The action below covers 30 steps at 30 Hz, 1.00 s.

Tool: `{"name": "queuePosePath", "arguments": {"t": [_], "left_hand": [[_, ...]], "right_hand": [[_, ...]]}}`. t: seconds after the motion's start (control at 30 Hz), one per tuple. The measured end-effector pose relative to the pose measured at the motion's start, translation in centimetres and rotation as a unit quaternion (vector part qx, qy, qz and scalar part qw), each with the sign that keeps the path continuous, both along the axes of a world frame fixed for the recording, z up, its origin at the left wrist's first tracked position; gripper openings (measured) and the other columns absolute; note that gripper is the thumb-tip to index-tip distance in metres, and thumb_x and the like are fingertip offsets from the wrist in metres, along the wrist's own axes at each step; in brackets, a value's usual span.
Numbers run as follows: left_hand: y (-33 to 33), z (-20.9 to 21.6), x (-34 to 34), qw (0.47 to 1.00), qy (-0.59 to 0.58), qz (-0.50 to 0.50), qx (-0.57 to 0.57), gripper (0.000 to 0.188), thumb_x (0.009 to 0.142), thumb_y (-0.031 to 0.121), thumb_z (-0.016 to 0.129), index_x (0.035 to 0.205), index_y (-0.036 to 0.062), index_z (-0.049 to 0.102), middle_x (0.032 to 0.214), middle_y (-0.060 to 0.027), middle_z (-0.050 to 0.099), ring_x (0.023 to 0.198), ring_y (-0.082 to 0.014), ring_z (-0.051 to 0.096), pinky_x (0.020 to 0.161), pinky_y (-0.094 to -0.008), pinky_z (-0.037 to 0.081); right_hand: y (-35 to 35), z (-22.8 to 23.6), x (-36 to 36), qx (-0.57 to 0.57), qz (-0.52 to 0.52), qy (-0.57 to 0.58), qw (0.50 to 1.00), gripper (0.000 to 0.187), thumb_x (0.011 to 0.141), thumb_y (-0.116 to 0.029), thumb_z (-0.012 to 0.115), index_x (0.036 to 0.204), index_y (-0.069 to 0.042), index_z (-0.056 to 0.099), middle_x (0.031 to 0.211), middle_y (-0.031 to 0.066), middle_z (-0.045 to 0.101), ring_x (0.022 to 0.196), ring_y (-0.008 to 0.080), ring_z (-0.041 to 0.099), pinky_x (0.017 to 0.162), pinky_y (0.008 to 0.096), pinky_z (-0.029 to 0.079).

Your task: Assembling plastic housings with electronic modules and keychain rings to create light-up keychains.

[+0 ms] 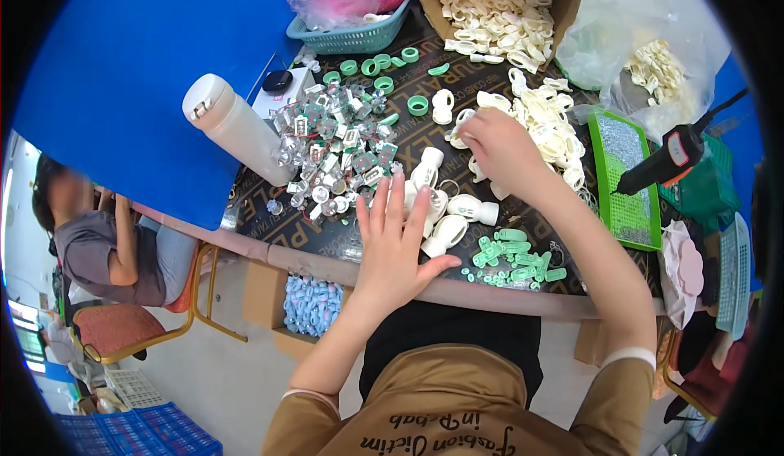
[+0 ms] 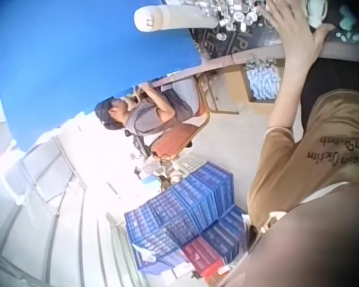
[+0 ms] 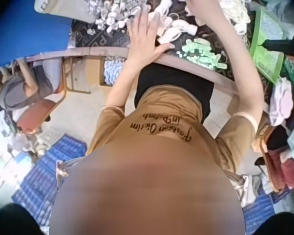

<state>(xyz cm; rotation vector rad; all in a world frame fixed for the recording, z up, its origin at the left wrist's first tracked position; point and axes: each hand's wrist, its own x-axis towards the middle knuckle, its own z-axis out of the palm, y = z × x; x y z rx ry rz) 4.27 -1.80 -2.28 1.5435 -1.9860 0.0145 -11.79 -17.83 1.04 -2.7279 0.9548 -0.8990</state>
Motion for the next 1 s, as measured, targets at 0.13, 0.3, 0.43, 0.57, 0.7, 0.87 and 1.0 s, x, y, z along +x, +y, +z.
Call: {"name": "queuePosePath", "arguments": {"t": [0.13,0.3,0.43,0.57,0.7,0.87,1.0], "left_hand": [[0.0,0.2,0.2,0.999,-0.045,-0.011,0.006,0.081,0.071,0.056,0.058,0.133,0.0097,0.035,0.14,-0.0205,0.022,0.128,-0.0402,0.02,0.101,-0.0567,0.013],[-0.2,0.0,0.7,1.0,-0.006,-0.012,0.01,0.076,0.071,0.051,0.061,0.131,0.009,0.038,0.137,-0.0203,0.027,0.125,-0.0399,0.024,0.1,-0.058,0.014],[0.0,0.0,1.1,1.0,0.028,0.0,0.004,0.071,0.073,0.046,0.061,0.129,0.0079,0.04,0.135,-0.0191,0.03,0.125,-0.0385,0.025,0.101,-0.0546,0.015],[-0.2,0.3,0.7,1.0,0.023,0.004,0.001,0.07,0.074,0.046,0.061,0.128,0.0064,0.04,0.134,-0.0199,0.032,0.124,-0.0382,0.028,0.1,-0.0558,0.016],[-0.1,-0.1,0.9,0.999,0.034,0.011,0.0,0.067,0.075,0.043,0.062,0.127,0.0054,0.041,0.132,-0.0197,0.033,0.123,-0.0379,0.029,0.101,-0.0547,0.017],[-0.2,-0.4,1.1,0.997,0.079,-0.008,-0.015,0.06,0.077,0.037,0.061,0.123,0.0027,0.044,0.13,-0.0192,0.037,0.121,-0.0378,0.031,0.101,-0.0525,0.018],[0.1,0.0,1.3,0.994,0.096,0.006,-0.044,0.042,0.078,0.02,0.058,0.116,0.0031,0.051,0.125,-0.0182,0.043,0.117,-0.0368,0.037,0.1,-0.0483,0.024]], "right_hand": [[-2.7,-0.9,4.8,-0.093,-0.098,0.138,0.981,0.025,0.075,-0.025,0.061,0.085,-0.002,0.058,0.077,0.0098,0.059,0.078,0.0271,0.054,0.071,0.0361,0.045],[-5.0,-2.4,5.8,-0.044,-0.152,0.161,0.974,0.015,0.071,-0.014,0.056,0.07,-0.001,0.063,0.075,0.0131,0.062,0.077,0.0276,0.058,0.067,0.0372,0.046],[-5.0,-0.7,2.6,0.189,-0.104,-0.076,0.973,0.014,0.073,-0.015,0.054,0.075,-0.004,0.064,0.076,0.0158,0.061,0.076,0.0308,0.058,0.07,0.0389,0.046],[-5.0,-0.8,3.0,-0.008,-0.077,0.032,0.996,0.023,0.078,-0.025,0.057,0.074,-0.003,0.064,0.079,0.0132,0.061,0.08,0.0297,0.056,0.072,0.0398,0.044],[-4.9,-1.8,6.1,-0.101,-0.144,0.19,0.966,0.03,0.075,-0.032,0.06,0.07,-0.003,0.065,0.074,0.0101,0.061,0.078,0.0255,0.055,0.069,0.0364,0.041],[-4.6,-0.1,3.1,0.33,-0.128,-0.083,0.932,0.017,0.075,-0.019,0.058,0.075,-0.005,0.066,0.068,0.0053,0.059,0.065,0.0164,0.054,0.058,0.0278,0.04],[1.3,1.7,-3.0,0.626,0.042,-0.321,0.709,0.013,0.085,-0.016,0.057,0.081,-0.004,0.062,0.074,-0.0018,0.056,0.064,0.0066,0.047,0.062,0.0224,0.038]]}}
